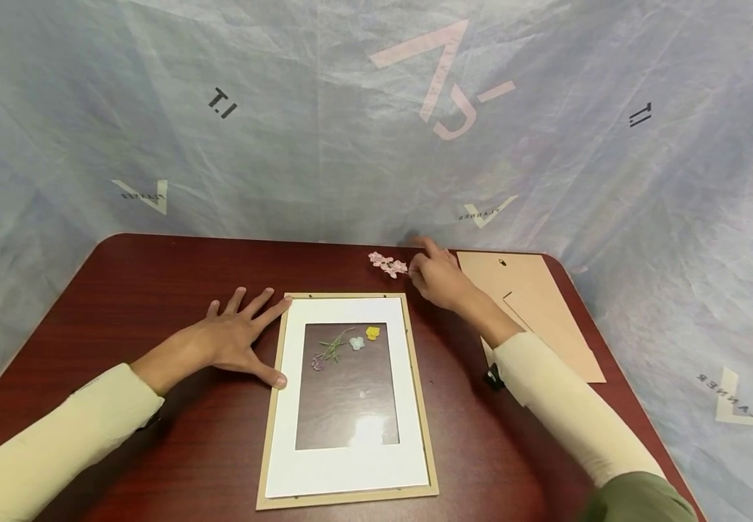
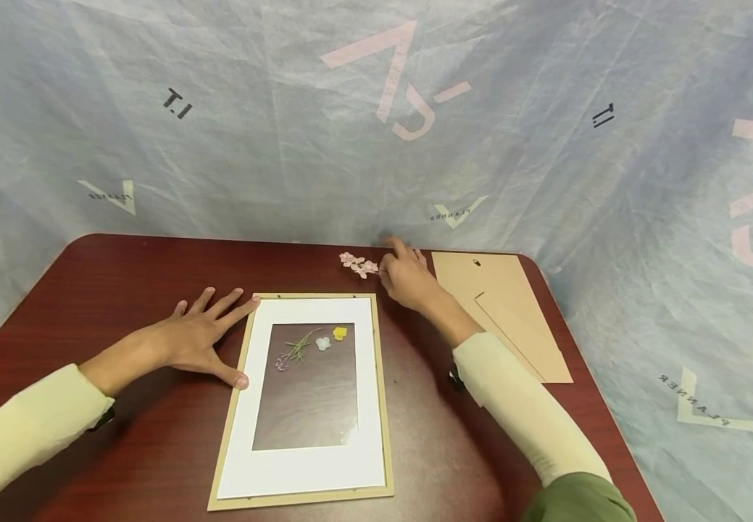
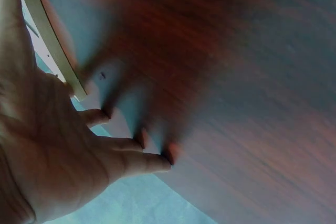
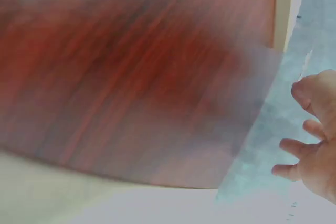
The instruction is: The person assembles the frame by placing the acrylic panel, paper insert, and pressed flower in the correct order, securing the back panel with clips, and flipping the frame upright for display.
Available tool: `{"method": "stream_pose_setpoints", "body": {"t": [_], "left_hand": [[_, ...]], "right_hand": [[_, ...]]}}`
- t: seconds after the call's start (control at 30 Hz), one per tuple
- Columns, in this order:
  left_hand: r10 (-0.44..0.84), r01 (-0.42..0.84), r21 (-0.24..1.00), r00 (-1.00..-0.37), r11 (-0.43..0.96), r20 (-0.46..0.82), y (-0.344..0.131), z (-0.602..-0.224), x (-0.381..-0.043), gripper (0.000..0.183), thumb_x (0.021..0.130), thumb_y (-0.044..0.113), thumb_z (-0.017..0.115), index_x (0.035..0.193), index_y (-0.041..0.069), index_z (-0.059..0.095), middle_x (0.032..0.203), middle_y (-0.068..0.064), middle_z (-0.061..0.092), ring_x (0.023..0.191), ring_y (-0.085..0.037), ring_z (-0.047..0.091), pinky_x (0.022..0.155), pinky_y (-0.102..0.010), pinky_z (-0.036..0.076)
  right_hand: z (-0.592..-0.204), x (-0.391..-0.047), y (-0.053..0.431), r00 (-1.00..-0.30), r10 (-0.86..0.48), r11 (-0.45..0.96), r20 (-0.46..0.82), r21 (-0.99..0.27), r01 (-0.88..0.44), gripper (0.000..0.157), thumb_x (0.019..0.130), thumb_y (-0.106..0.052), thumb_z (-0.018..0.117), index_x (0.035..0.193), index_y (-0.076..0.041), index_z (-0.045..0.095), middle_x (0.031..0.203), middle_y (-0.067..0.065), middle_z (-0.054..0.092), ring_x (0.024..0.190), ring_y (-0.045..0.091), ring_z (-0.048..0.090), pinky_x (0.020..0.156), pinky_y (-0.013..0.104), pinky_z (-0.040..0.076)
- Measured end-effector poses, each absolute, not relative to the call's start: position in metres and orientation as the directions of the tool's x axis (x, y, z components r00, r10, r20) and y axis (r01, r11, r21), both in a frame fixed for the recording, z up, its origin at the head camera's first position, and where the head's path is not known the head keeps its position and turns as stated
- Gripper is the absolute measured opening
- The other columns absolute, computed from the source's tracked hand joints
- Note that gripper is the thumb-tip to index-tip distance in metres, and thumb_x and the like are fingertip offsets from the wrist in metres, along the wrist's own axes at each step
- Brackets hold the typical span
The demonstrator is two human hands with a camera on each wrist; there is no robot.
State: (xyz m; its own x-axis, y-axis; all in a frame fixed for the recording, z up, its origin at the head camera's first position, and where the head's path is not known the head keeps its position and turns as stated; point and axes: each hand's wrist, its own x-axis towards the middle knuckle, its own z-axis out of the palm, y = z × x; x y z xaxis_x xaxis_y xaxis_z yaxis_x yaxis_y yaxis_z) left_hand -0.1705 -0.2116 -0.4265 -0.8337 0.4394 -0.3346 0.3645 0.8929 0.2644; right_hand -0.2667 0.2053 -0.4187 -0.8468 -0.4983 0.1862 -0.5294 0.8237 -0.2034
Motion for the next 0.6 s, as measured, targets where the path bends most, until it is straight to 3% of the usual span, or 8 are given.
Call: {"method": "stream_pose_setpoints", "body": {"t": [0.2,0.37,0.6], "left_hand": [[0.442,0.368,0.265,-0.835,0.891,-0.328,-0.211,-0.428,-0.170,0.153,0.068,0.099,0.081,0.184,0.031,0.010,0.191,-0.020,0.007,0.170,-0.068,0.003,0.124,-0.095,0.015],[0.441,0.366,0.265,-0.834,0.892,-0.331,-0.211,-0.429,-0.170,0.152,0.068,0.099,0.081,0.184,0.031,0.009,0.191,-0.020,0.007,0.170,-0.068,0.003,0.124,-0.095,0.015],[0.436,0.358,0.269,-0.833,0.894,-0.341,-0.211,-0.428,-0.171,0.152,0.069,0.098,0.081,0.184,0.031,0.008,0.191,-0.020,0.004,0.171,-0.067,0.000,0.125,-0.094,0.012]], "right_hand": [[-0.407,-0.228,0.203,-0.801,-0.557,0.774,0.221,-0.212,-0.597,0.009,0.109,-0.007,0.069,0.104,-0.004,0.076,0.169,0.029,0.050,0.160,0.046,0.050,0.127,0.084,0.035],[-0.405,-0.188,0.193,-0.734,-0.634,0.718,0.245,-0.167,-0.676,0.005,0.104,-0.005,0.075,0.100,-0.006,0.074,0.167,0.028,0.052,0.159,0.053,0.050,0.126,0.084,0.035],[-0.408,-0.138,0.180,-0.635,-0.751,0.623,0.183,-0.123,-0.772,0.014,0.100,-0.007,0.085,0.097,-0.013,0.072,0.168,0.028,0.051,0.158,0.060,0.048,0.125,0.084,0.035]]}}
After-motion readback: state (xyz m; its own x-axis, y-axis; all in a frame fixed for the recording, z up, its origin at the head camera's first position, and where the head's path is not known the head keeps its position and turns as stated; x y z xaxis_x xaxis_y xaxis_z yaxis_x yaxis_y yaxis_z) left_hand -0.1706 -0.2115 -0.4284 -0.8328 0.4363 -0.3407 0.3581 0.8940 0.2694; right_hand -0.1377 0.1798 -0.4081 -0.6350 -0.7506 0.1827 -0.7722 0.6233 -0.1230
